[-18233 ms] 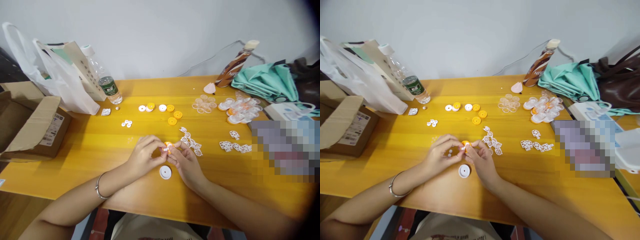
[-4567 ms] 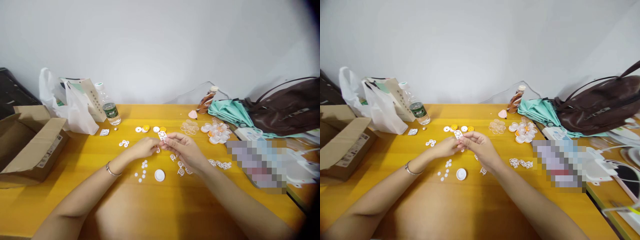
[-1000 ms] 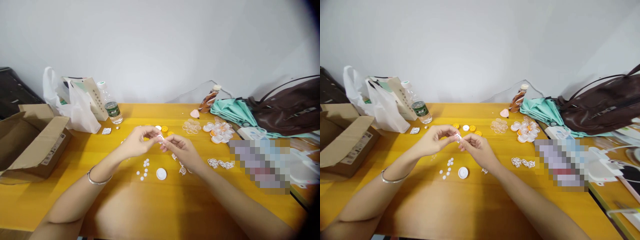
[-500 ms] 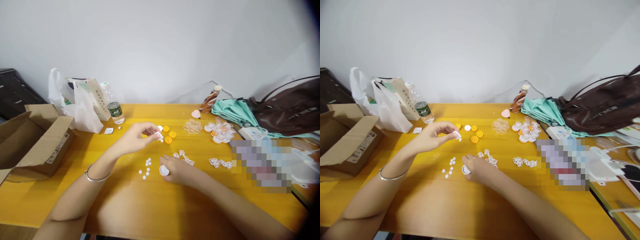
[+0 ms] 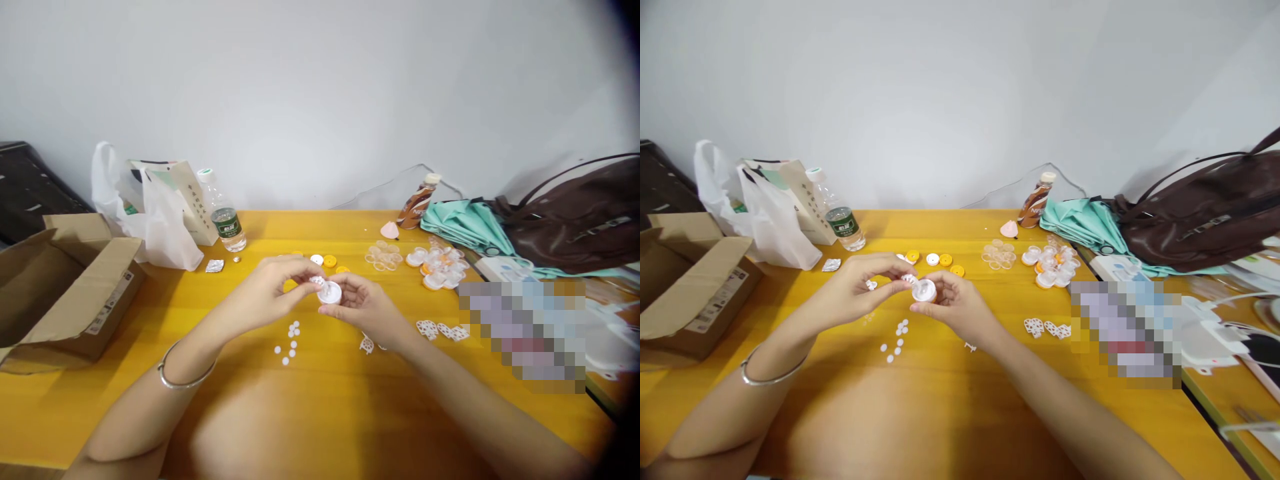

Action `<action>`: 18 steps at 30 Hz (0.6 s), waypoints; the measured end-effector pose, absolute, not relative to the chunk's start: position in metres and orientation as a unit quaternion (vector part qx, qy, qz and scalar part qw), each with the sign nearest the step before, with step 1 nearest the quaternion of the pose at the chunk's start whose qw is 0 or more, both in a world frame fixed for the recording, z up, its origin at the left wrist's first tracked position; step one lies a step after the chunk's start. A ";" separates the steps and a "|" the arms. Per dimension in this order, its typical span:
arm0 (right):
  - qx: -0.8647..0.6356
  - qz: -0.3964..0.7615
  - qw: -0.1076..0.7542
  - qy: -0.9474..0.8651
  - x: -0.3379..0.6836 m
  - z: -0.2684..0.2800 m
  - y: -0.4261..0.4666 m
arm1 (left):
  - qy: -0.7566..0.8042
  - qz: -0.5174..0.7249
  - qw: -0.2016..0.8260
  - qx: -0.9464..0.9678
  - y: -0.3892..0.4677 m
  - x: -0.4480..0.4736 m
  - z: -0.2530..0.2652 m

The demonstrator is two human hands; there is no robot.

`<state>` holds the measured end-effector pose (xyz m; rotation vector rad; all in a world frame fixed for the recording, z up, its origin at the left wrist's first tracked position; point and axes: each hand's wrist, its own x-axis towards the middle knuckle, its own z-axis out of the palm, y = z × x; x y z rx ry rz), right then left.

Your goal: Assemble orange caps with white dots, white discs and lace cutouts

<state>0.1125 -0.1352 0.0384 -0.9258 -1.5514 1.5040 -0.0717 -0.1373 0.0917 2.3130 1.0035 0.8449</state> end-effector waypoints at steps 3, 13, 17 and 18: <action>-0.366 0.597 0.395 -0.594 0.111 0.042 -0.138 | 0.360 0.314 0.236 0.846 -0.138 -0.071 0.092; -0.368 0.588 0.395 -0.602 0.109 0.042 -0.143 | 0.360 0.302 0.193 0.862 -0.145 -0.068 0.094; -0.371 0.590 0.384 -0.605 0.108 0.041 -0.144 | 0.364 0.304 0.195 0.859 -0.144 -0.066 0.091; -0.374 0.591 0.387 -0.602 0.107 0.042 -0.144 | 0.361 0.309 0.203 0.856 -0.143 -0.066 0.091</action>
